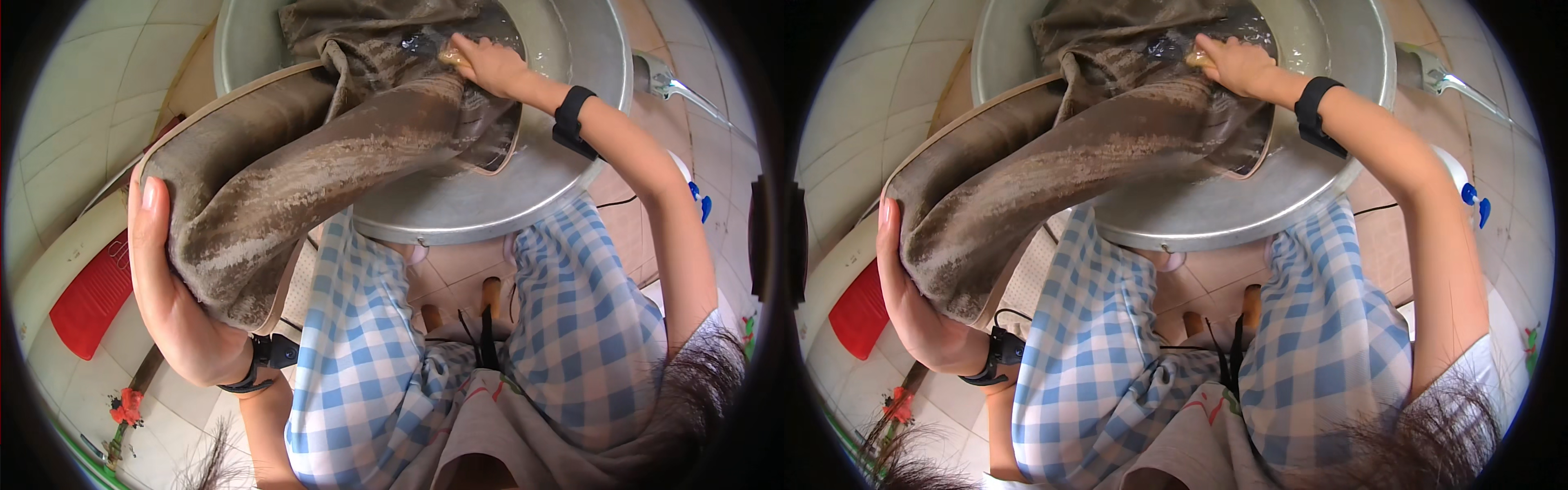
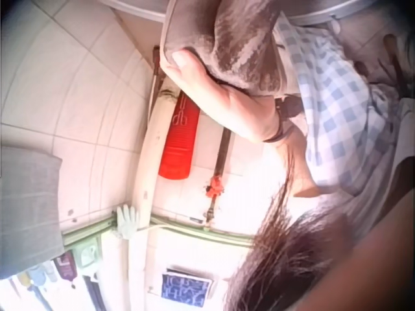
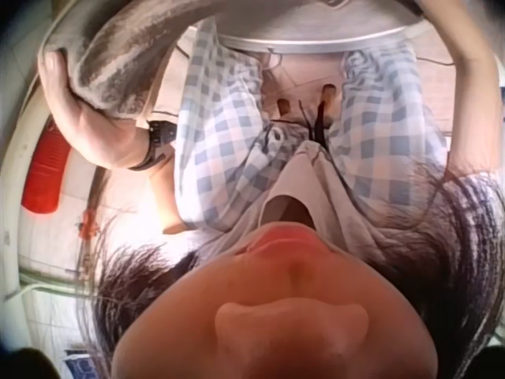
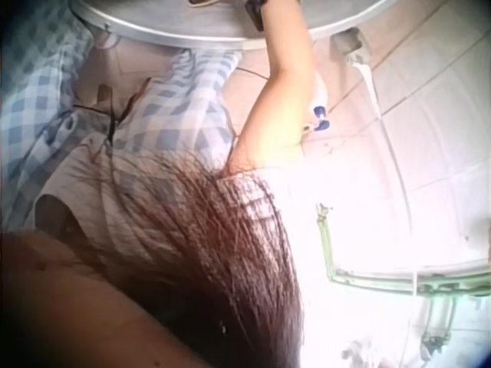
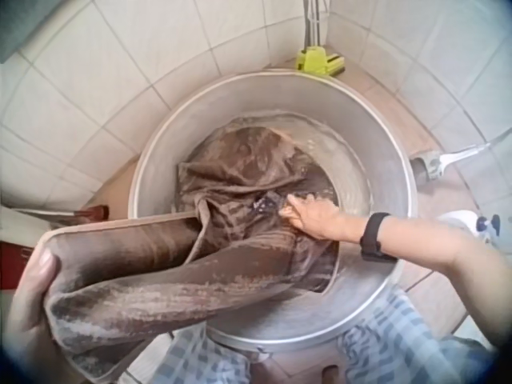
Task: The recorder is scrubbing a large piece of cloth with a brush in a basin of soapy water.
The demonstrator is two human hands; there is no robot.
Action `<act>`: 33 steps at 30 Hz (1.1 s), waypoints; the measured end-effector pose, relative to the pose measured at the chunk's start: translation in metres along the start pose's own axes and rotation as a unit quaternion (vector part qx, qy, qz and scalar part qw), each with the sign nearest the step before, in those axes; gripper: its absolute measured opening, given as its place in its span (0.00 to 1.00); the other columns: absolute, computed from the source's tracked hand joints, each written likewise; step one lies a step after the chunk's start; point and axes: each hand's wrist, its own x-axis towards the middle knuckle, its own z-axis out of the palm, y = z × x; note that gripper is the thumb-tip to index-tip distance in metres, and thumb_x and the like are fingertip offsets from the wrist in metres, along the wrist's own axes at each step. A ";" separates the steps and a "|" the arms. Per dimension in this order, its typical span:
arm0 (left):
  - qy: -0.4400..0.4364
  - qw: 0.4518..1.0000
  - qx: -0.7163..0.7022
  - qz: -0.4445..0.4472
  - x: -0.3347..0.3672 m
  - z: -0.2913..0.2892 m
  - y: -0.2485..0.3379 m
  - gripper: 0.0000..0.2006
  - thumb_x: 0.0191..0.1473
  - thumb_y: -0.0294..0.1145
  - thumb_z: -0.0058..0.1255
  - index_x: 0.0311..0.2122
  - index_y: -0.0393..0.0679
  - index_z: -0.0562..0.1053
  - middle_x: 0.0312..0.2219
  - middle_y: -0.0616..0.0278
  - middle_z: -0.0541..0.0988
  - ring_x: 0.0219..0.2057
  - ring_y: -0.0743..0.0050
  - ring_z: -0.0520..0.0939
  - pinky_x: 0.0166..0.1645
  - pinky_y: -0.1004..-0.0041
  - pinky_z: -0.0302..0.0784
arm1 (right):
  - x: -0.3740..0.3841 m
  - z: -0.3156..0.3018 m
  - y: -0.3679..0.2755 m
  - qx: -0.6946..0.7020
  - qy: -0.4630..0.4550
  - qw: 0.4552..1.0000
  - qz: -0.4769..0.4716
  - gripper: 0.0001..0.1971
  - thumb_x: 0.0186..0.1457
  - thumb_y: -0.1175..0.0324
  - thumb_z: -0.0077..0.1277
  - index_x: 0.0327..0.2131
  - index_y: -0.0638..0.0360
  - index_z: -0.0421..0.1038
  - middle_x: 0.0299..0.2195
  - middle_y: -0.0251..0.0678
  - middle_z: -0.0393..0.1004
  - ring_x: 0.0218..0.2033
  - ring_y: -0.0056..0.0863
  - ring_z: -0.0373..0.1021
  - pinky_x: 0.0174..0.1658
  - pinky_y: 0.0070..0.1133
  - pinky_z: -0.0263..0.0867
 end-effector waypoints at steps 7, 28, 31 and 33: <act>-0.106 0.994 -0.004 0.023 -0.001 0.009 -0.008 0.17 0.58 0.35 0.40 0.46 0.32 0.67 0.39 0.55 0.75 0.39 0.71 0.76 0.45 0.75 0.69 | -0.015 -0.041 -0.086 0.346 -0.080 0.927 -0.116 0.24 0.59 0.52 0.42 0.52 0.55 0.53 0.42 0.47 0.71 0.42 0.36 0.70 0.45 0.31 0.63; -0.074 0.996 0.055 0.021 -0.004 0.007 -0.011 0.14 0.56 0.32 0.39 0.43 0.34 0.67 0.34 0.58 0.74 0.35 0.75 0.75 0.42 0.79 0.69 | -0.017 0.020 -0.046 -0.004 -0.058 0.990 -0.129 0.21 0.57 0.52 0.43 0.52 0.41 0.55 0.38 0.48 0.69 0.34 0.45 0.72 0.36 0.36 0.68; -0.066 0.995 0.067 0.026 -0.006 0.008 -0.011 0.17 0.55 0.33 0.41 0.45 0.32 0.66 0.35 0.58 0.74 0.36 0.75 0.75 0.43 0.79 0.69 | 0.001 0.025 -0.021 -0.045 0.057 0.987 -0.141 0.22 0.54 0.54 0.47 0.52 0.40 0.56 0.36 0.46 0.69 0.32 0.44 0.73 0.34 0.34 0.68; -0.051 0.995 0.076 0.040 -0.004 0.014 -0.017 0.18 0.55 0.34 0.43 0.47 0.31 0.66 0.36 0.58 0.74 0.37 0.76 0.75 0.44 0.79 0.69 | 0.009 0.025 -0.002 -0.107 0.143 0.976 -0.127 0.23 0.53 0.53 0.49 0.51 0.39 0.57 0.35 0.45 0.69 0.33 0.44 0.72 0.34 0.34 0.68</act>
